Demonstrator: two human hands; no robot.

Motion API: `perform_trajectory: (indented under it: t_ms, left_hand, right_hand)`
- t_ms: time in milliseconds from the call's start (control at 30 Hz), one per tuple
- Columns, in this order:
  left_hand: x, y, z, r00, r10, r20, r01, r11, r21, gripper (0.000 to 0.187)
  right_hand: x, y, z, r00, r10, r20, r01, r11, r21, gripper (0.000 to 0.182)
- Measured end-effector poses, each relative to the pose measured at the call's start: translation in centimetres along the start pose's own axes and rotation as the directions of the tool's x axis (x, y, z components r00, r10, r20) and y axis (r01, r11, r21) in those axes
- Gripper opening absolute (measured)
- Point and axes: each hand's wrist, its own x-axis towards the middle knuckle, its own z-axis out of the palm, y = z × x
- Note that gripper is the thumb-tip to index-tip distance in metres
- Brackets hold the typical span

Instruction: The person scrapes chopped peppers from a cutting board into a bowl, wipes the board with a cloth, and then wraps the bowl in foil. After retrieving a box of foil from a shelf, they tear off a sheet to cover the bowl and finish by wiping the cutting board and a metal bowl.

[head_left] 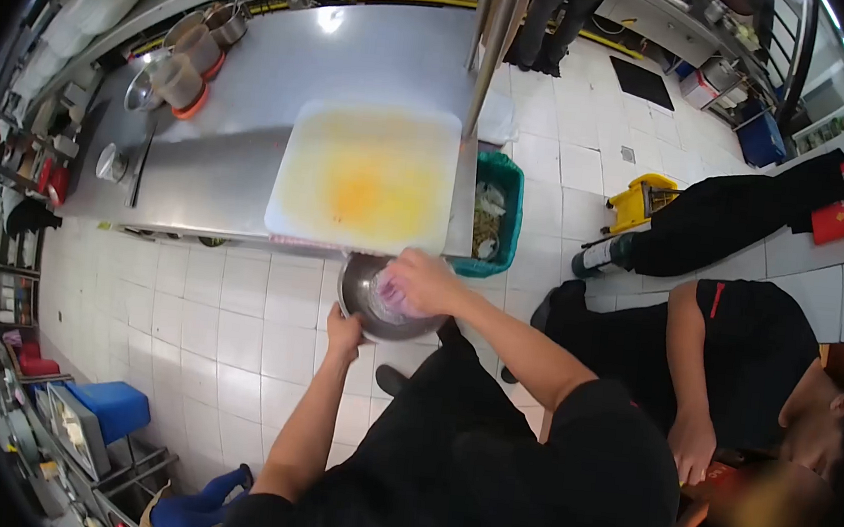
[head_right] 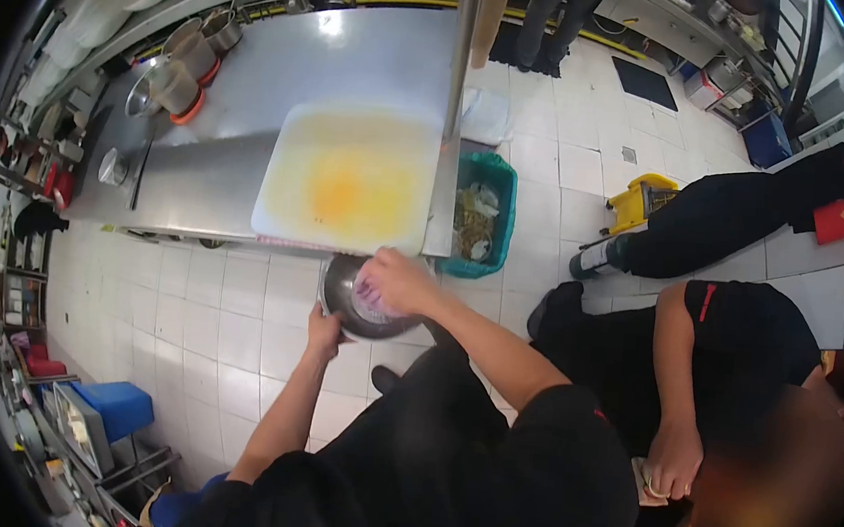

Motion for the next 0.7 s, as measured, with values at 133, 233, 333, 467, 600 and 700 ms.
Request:
perform_trajectory:
  t_ms: [133, 233, 333, 467, 600, 700]
  left_hand:
    - [-1.8, -1.3, 1.6, 0.994, -0.09, -0.068, 0.09, 0.996, -0.002, 0.043]
    - [-1.7, -1.9, 1.7, 0.994, -0.08, -0.08, 0.079, 0.997, -0.012, 0.043]
    - [-2.2, -2.4, 1.6, 0.996, -0.048, -0.075, 0.047, 0.999, -0.02, 0.043]
    - [-2.4, -2.2, 1.6, 0.997, 0.002, -0.083, -0.002, 1.0, -0.001, 0.046]
    - [-2.8, -1.8, 2.0, 1.0, -0.029, 0.004, 0.029, 0.999, -0.033, 0.05]
    - [-3.3, -1.7, 1.9, 0.995, -0.06, 0.08, 0.053, 0.995, 0.088, 0.038]
  right_hand:
    - [4.8, -0.6, -15.0, 0.889, 0.381, -0.254, -0.41, 0.909, -0.072, 0.026]
    - [7.6, 16.7, -14.0, 0.843, 0.254, -0.475, -0.33, 0.94, -0.083, 0.027]
    - [8.7, 18.9, -12.7, 0.885, 0.171, -0.433, -0.256, 0.956, -0.147, 0.025]
    - [4.6, 13.8, -9.6, 0.938, 0.172, -0.301, -0.276, 0.896, -0.347, 0.021]
    - [-3.6, 5.3, -4.2, 0.95, 0.307, 0.055, -0.299, 0.947, -0.118, 0.019]
    - [-9.6, 3.7, 0.7, 0.947, 0.238, 0.215, -0.279, 0.942, 0.185, 0.016]
